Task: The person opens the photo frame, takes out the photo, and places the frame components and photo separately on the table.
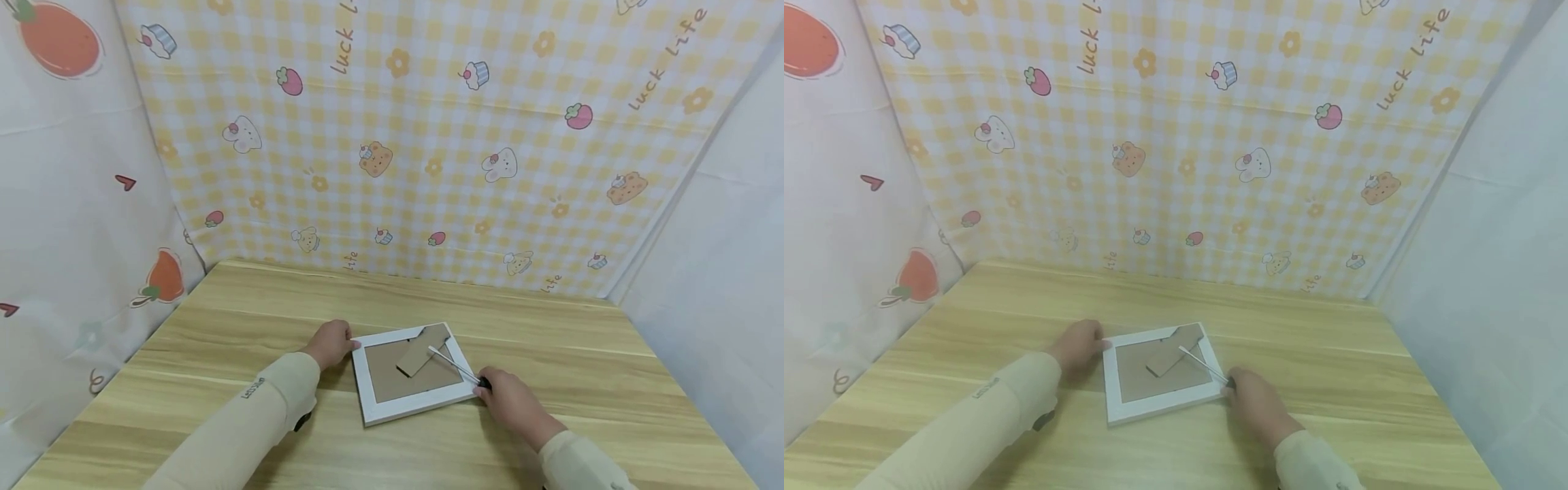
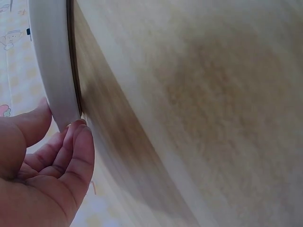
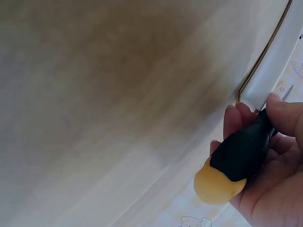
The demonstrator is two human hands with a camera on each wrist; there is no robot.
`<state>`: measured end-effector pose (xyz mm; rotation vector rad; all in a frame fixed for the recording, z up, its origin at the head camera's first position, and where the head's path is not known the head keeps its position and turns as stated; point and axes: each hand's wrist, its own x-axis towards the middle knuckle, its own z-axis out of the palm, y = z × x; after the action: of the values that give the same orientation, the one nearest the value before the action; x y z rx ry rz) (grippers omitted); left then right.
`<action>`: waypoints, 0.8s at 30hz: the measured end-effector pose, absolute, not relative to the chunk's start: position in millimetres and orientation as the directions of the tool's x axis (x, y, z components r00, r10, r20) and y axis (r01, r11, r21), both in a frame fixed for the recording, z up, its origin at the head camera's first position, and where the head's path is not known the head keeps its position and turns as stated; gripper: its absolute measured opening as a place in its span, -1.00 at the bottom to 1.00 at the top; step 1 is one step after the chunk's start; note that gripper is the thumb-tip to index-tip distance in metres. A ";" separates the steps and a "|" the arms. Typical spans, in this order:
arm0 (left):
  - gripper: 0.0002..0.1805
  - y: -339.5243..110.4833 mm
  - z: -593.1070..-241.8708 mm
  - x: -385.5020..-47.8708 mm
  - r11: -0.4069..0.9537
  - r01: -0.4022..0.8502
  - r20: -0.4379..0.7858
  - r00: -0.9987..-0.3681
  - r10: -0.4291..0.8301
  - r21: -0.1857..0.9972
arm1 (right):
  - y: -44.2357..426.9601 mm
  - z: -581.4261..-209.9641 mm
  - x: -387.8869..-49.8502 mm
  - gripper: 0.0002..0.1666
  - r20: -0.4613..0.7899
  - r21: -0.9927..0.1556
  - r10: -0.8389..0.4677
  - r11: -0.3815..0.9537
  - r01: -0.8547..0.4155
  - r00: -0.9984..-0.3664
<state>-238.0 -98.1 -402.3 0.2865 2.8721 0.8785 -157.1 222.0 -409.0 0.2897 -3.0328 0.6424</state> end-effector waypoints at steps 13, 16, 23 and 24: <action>-0.69 -103.8 -399.9 -231.7 0.819 0.168 -0.058 -0.970 0.238 0.548 | 218.9 -398.4 -167.4 -0.91 0.037 -0.389 -0.210 0.898 -0.207 -0.977; -0.68 -104.7 -398.6 -228.5 0.816 0.172 -0.053 -0.969 0.240 0.552 | 219.2 -397.0 -170.0 -0.92 0.026 -0.384 -0.215 0.900 -0.208 -0.976; -0.66 -105.1 -397.7 -225.0 0.826 0.169 -0.058 -0.970 0.235 0.537 | 221.3 -397.8 -179.2 -0.92 0.014 -0.361 -0.247 0.902 -0.235 -0.969; -0.66 -105.0 -398.0 -224.8 0.827 0.171 -0.056 -0.970 0.237 0.536 | 221.5 -397.5 -180.0 -0.92 0.011 -0.357 -0.251 0.903 -0.238 -0.968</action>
<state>-224.8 -105.0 -398.0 0.3236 2.8867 0.8294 -180.0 221.5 -397.5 0.3979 -3.0994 0.5746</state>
